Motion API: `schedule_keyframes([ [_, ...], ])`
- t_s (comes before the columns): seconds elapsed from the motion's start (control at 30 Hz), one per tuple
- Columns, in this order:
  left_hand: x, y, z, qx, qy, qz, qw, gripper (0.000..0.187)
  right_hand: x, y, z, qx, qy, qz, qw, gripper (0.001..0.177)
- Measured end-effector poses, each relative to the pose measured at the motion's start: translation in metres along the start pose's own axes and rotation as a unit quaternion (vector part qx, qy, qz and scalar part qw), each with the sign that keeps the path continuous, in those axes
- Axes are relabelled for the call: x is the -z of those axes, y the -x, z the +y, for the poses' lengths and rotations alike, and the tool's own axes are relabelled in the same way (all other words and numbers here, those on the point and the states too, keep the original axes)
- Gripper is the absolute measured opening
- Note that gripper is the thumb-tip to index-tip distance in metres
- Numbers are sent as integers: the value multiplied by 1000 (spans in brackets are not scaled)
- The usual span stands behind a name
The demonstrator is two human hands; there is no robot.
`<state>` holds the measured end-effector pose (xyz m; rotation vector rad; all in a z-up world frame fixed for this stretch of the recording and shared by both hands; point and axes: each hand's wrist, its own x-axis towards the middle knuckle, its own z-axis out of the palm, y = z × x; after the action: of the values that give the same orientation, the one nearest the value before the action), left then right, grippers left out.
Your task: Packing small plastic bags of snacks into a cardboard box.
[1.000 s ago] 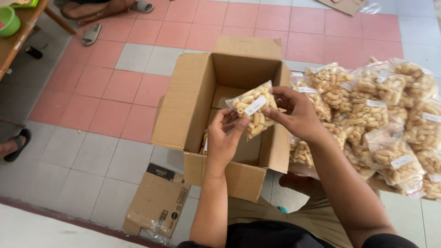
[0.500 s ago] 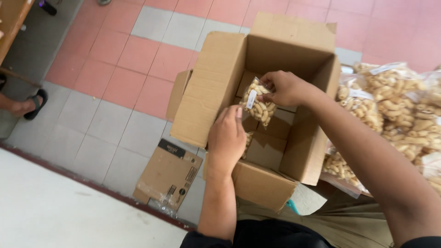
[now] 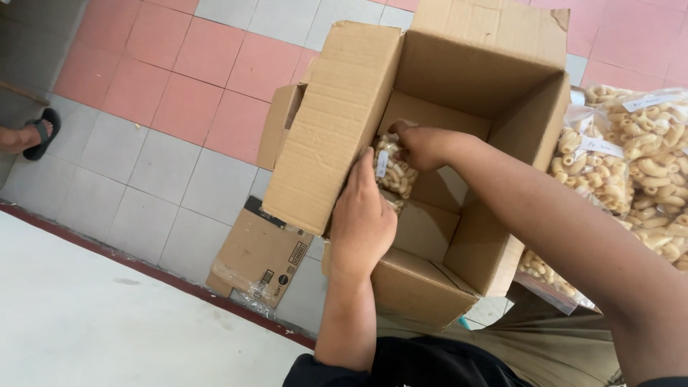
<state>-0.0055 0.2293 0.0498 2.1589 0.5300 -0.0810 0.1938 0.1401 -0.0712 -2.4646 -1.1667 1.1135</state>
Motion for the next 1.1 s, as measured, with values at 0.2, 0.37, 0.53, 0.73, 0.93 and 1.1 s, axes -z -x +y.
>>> schedule_keyframes([
  [0.2,3,2,2,-17,39,13,999,64,-16,-10,17,-20,79,-20,997,69],
  [0.37,0,0,-1,-24,40,18,999,62,-20,-7,15,6,131,-29,991,71],
  [0.53,-4,-1,-7,-33,37,20,999,61,-13,3,-2,39,80,-18,996,76],
  [0.73,-3,0,-5,-20,28,16,999,63,1,24,-19,65,48,-19,997,73],
  [0.93,-8,-1,-11,-20,2,16,1000,61,-8,13,-11,45,122,6,992,64],
  [1.1,-10,-1,-11,-60,-36,28,997,60,2,33,-22,58,165,124,977,40],
])
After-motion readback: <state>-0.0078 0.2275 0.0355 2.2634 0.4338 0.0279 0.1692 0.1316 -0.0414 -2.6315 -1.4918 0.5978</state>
